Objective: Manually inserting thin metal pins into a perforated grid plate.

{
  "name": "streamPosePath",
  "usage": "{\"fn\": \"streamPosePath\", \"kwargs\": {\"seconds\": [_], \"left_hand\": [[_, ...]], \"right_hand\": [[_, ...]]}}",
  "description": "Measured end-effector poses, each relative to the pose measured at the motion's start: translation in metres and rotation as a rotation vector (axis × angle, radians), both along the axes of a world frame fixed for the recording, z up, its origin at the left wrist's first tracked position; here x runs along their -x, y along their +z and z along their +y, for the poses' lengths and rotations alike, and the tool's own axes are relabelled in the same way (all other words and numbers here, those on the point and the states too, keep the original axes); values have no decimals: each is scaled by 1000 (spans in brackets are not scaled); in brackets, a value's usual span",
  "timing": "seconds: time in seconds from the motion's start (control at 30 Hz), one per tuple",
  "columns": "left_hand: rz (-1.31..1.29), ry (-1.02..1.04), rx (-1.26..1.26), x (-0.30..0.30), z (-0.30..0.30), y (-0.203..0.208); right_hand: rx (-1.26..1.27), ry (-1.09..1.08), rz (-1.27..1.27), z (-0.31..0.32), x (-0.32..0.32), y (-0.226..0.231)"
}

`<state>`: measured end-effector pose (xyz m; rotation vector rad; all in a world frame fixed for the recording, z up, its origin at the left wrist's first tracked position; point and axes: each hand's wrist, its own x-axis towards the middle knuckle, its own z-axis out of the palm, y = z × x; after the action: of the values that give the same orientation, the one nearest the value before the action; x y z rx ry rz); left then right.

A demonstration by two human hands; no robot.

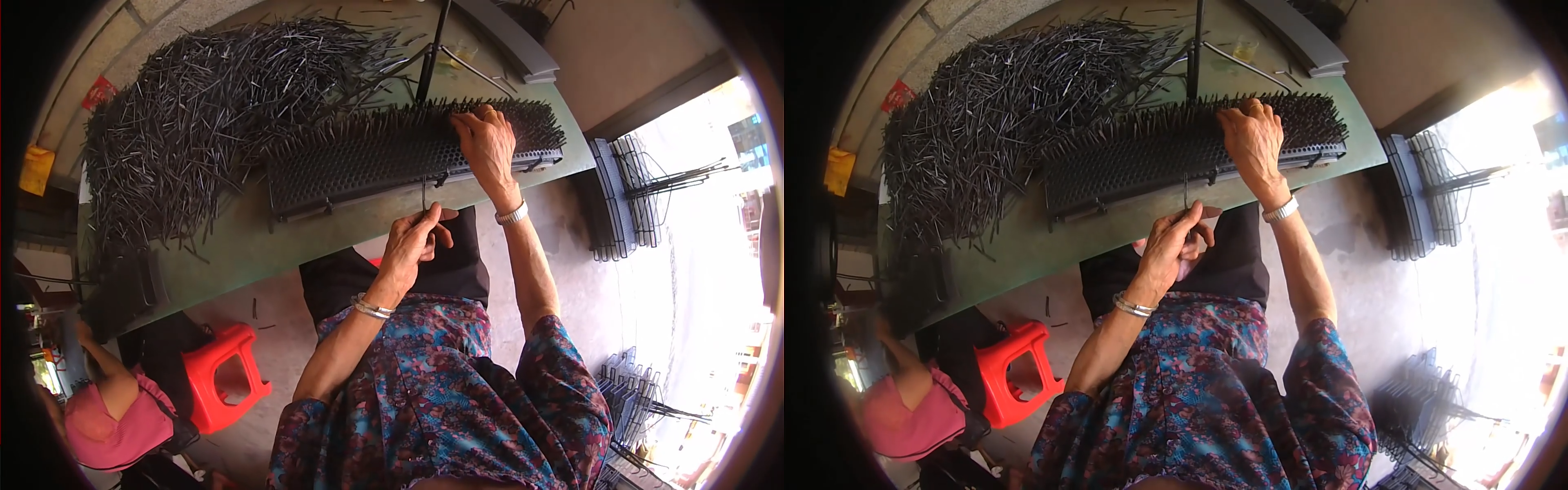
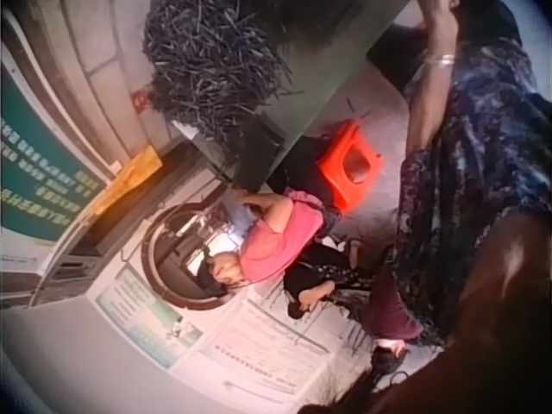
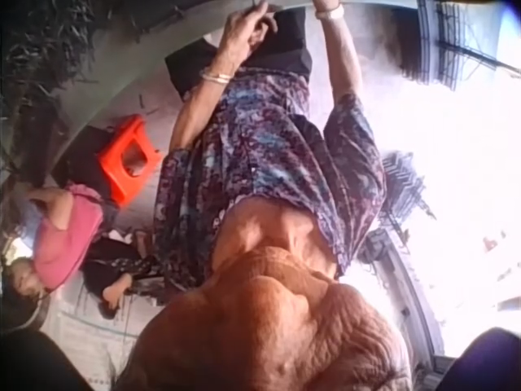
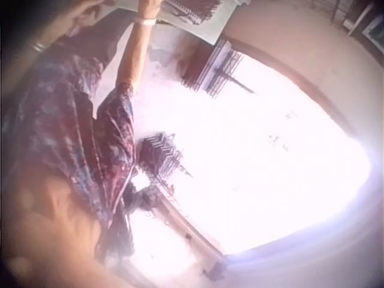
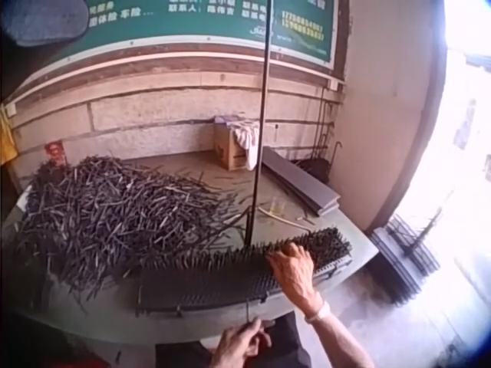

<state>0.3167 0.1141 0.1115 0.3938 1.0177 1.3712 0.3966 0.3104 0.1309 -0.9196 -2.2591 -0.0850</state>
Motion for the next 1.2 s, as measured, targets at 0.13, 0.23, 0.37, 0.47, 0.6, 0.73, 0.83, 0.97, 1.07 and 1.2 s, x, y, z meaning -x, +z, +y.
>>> {"fn": "streamPosePath", "kwargs": {"seconds": [0.13,0.23,0.37,0.47,0.6,0.73,0.83,0.97,1.07,1.2], "left_hand": [[18,8,6,-1,2,0],[29,6,27,1,4,4],[59,16,21,4,5,1],[141,-4,6,5,4,-5],[158,-12,45,-7,6,-3],[121,68,116,-9,6,-6],[49,-18,132,-13,5,-13],[46,-31,98,-17,14,-18],[47,14,121,-14,13,-14],[60,53,109,-9,13,-7]], "right_hand": [[19,25,-19,-3,-5,-3],[24,-55,-20,-6,-5,2],[580,117,124,-35,-16,20],[814,328,127,-65,-20,30],[1004,274,200,-70,-27,29],[397,77,355,-45,-31,31],[242,81,392,-22,-28,21],[208,90,335,-1,-24,8],[206,100,317,1,-18,5],[204,149,229,8,-7,1]]}}
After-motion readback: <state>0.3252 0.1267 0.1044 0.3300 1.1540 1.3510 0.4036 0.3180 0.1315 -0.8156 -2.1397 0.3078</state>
